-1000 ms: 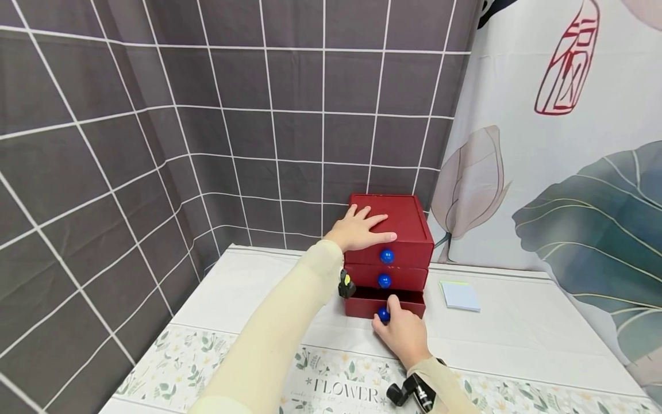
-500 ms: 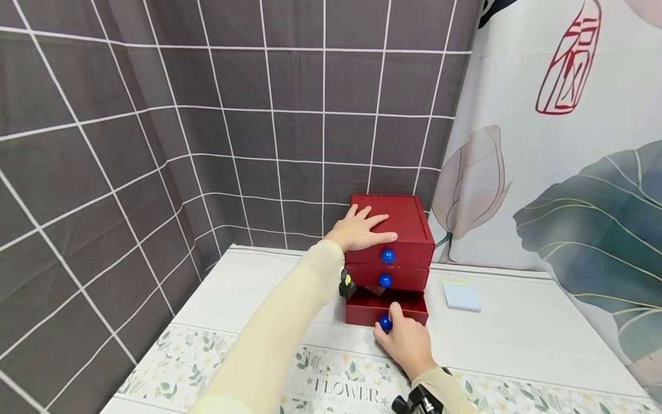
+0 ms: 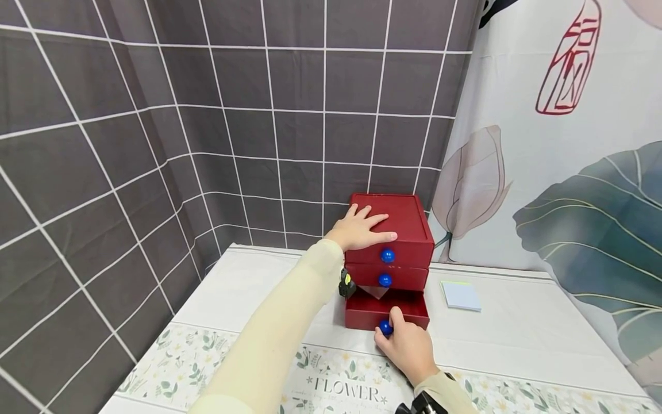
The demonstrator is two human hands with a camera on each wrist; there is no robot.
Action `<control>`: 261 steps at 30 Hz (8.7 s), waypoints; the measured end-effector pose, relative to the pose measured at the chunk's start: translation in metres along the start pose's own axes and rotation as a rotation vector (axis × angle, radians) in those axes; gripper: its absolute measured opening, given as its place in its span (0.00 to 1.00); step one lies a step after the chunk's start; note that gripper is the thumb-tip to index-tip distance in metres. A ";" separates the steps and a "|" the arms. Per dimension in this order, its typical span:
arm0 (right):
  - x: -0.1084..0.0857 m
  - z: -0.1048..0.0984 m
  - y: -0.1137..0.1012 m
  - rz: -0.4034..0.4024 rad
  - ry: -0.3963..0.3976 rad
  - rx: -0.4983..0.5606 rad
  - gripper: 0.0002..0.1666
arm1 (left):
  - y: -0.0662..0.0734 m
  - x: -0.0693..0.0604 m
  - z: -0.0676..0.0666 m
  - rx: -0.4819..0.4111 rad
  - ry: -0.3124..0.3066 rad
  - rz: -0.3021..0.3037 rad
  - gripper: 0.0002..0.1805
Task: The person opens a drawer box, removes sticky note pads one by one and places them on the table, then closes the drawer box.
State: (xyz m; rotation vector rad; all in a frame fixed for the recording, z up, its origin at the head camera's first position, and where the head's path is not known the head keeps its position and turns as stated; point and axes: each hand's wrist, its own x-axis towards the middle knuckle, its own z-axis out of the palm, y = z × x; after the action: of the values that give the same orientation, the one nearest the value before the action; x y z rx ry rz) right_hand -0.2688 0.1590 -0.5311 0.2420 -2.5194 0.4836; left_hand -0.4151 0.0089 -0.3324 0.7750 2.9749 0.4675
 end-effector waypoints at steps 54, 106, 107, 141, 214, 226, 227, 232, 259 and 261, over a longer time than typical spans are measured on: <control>-0.014 -0.049 -0.018 -0.115 0.007 -0.123 0.21 | -0.001 0.000 -0.001 -0.007 -0.005 0.009 0.44; 0.092 -0.017 0.026 -0.458 -0.574 -0.017 0.13 | -0.002 0.002 0.000 0.032 0.007 0.014 0.44; 0.093 -0.016 0.028 -0.494 -0.563 -0.032 0.14 | -0.003 0.002 0.000 0.031 0.009 0.014 0.44; 0.102 -0.021 0.037 -0.641 -0.554 -0.021 0.06 | -0.003 0.003 0.000 0.012 -0.003 0.015 0.44; 0.071 -0.099 0.195 -0.266 -0.079 -0.158 0.13 | 0.002 -0.002 -0.002 0.008 -0.012 0.009 0.44; 0.043 -0.081 0.196 -0.350 -0.051 -0.286 0.25 | -0.001 0.000 0.000 0.005 -0.003 0.009 0.44; 0.041 -0.080 0.196 -0.349 -0.053 -0.291 0.25 | -0.001 0.000 0.000 0.007 -0.001 0.009 0.44; 0.035 -0.073 0.190 -0.334 -0.085 -0.325 0.22 | -0.003 0.001 0.000 0.006 0.002 0.006 0.44; 0.049 -0.075 0.156 -0.110 -0.192 -0.196 0.10 | 0.000 -0.004 -0.004 -0.005 0.000 -0.001 0.43; 0.051 -0.078 0.145 -0.103 -0.105 -0.148 0.14 | 0.000 -0.004 -0.004 -0.005 -0.002 0.000 0.43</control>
State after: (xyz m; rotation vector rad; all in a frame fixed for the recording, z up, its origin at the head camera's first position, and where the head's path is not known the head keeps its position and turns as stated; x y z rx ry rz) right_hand -0.3119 0.3193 -0.4833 0.3469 -2.6143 0.2479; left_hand -0.4118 0.0058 -0.3286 0.7745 2.9710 0.4736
